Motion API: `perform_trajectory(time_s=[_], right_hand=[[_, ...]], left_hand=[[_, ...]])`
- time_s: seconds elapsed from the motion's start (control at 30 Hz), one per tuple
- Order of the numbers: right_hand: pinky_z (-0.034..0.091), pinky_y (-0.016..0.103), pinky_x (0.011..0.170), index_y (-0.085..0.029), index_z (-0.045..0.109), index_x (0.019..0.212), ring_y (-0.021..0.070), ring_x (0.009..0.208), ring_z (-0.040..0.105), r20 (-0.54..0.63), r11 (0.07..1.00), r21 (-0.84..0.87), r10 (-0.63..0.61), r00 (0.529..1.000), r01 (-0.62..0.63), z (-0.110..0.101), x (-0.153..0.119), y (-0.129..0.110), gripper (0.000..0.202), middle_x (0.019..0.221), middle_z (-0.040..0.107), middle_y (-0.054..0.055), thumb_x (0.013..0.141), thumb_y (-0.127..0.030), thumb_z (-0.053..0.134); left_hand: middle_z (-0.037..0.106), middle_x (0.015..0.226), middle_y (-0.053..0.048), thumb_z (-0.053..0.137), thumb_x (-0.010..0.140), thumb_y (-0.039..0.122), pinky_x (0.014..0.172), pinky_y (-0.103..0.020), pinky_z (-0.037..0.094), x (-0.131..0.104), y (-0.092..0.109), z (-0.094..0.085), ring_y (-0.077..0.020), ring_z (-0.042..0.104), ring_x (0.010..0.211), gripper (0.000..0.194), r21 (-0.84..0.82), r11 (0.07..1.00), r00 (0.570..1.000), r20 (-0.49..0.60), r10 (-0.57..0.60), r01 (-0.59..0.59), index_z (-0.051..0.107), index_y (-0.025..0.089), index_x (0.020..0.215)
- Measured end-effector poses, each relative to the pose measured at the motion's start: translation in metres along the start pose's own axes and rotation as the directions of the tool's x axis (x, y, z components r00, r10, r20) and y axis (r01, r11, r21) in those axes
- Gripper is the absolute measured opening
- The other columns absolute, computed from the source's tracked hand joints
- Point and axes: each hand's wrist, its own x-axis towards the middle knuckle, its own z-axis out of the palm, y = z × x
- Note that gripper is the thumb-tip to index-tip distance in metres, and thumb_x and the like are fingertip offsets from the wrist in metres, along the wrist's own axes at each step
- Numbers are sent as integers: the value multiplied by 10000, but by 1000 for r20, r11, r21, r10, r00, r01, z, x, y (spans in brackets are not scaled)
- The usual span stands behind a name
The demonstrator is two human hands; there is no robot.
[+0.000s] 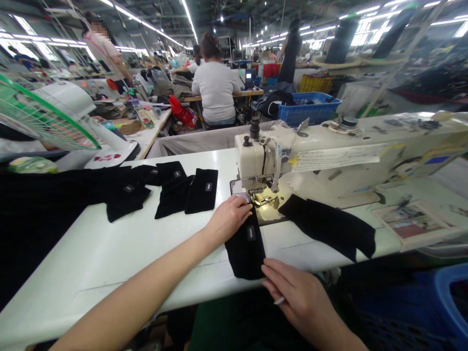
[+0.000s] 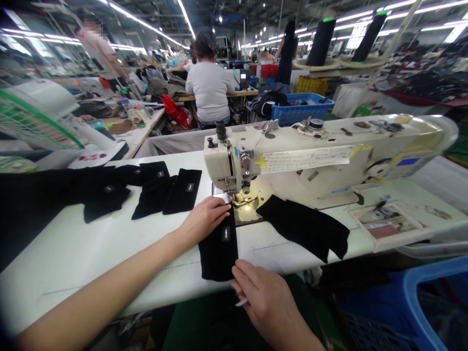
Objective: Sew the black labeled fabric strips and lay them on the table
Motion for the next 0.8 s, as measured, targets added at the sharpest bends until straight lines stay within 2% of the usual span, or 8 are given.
perform_trajectory(time_s=[0.17, 0.3, 0.5, 0.8], right_hand=[[634, 349, 757, -108, 692, 1185, 228, 899, 741, 22, 1000, 29, 11, 1000, -12, -2, 1, 8, 325, 1188, 726, 135, 995, -116, 427], [622, 332, 735, -115, 690, 1167, 227, 921, 736, 29, 1000, 0, -19, 999, 19, 1, 4, 16, 338, 1171, 729, 126, 991, -80, 404], [578, 298, 700, -105, 672, 1147, 209, 883, 733, -108, 997, -25, -74, 991, 72, 6, 5, 19, 244, 1101, 741, 125, 1017, -136, 468], [531, 282, 648, -118, 664, 1107, 195, 853, 726, -104, 997, -32, -68, 992, 65, 3, 7, 16, 244, 1074, 743, 112, 1034, -134, 431]], left_hand=[[622, 989, -100, 476, 1019, 234, 835, -378, 535, 4, -1, -1, -233, 552, 919, 242, 24, 1000, 1000, 15, -1, 0, 702, 148, 1039], [611, 1001, -106, 495, 1007, 220, 846, -383, 536, 6, -5, 1, -235, 557, 928, 226, -20, 1000, 1000, 8, -12, 12, 694, 140, 1075], [621, 1001, -95, 565, 973, 197, 880, -385, 532, 8, -14, 4, -225, 586, 940, 167, -112, 993, 999, -31, 28, -31, 698, 144, 1059], [626, 1010, -103, 565, 976, 205, 878, -393, 537, 7, -14, 3, -227, 583, 944, 188, -117, 993, 998, -51, 27, -32, 706, 130, 1074]])
